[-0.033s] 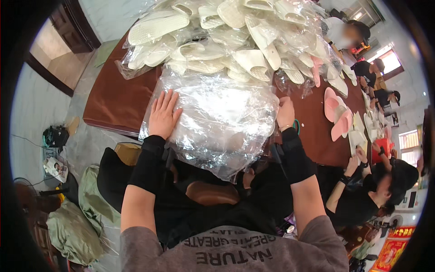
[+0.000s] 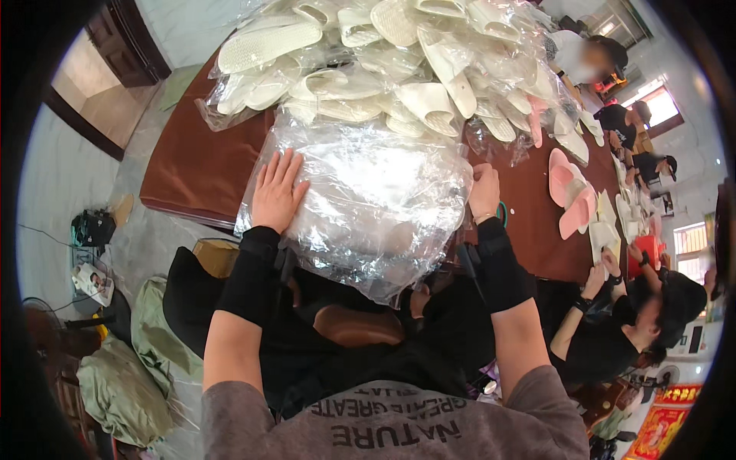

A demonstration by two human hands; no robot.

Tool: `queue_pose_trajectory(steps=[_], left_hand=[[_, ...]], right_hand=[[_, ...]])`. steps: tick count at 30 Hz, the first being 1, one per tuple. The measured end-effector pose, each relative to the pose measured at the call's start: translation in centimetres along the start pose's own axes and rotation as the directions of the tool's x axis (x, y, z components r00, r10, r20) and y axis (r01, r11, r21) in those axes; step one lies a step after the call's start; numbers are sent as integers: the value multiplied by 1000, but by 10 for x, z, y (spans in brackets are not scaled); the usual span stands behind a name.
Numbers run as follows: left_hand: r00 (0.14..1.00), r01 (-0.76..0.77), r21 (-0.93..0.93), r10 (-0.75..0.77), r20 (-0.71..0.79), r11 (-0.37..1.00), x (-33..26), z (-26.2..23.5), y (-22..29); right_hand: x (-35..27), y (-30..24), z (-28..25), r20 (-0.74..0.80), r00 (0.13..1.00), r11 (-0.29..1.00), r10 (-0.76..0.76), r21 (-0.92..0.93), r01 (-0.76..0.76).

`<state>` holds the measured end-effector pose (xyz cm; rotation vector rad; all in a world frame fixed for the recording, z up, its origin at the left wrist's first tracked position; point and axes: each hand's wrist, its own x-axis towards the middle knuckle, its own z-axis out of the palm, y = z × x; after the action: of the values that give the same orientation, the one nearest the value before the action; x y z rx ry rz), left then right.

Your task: The recorder is inspecting and organizing pairs of finished slippers, checking for quality and placing them into a plastic bag.

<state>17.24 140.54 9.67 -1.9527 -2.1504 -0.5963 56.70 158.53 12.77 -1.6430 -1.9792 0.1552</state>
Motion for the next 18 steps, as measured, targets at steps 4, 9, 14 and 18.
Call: queue_pose_trajectory(steps=[4,9,14,18], left_hand=[[1000,2,-5,-2,-10,1000,0,2,1],[1000,10,8,-10,-4,1000,1,0,1],[1000,7,4,-7,-3,1000,1,1,1],[1000,8,7,-7,-5,1000,0,3,0]], right_hand=[[-16,7,5,350,903,650,248,631,-423],[-22,15,15,393,905,772,164,520,-366],[-27,13,29,230,973,813,29,561,-157],[-48,-14,53,136,986,625,100,762,-168]])
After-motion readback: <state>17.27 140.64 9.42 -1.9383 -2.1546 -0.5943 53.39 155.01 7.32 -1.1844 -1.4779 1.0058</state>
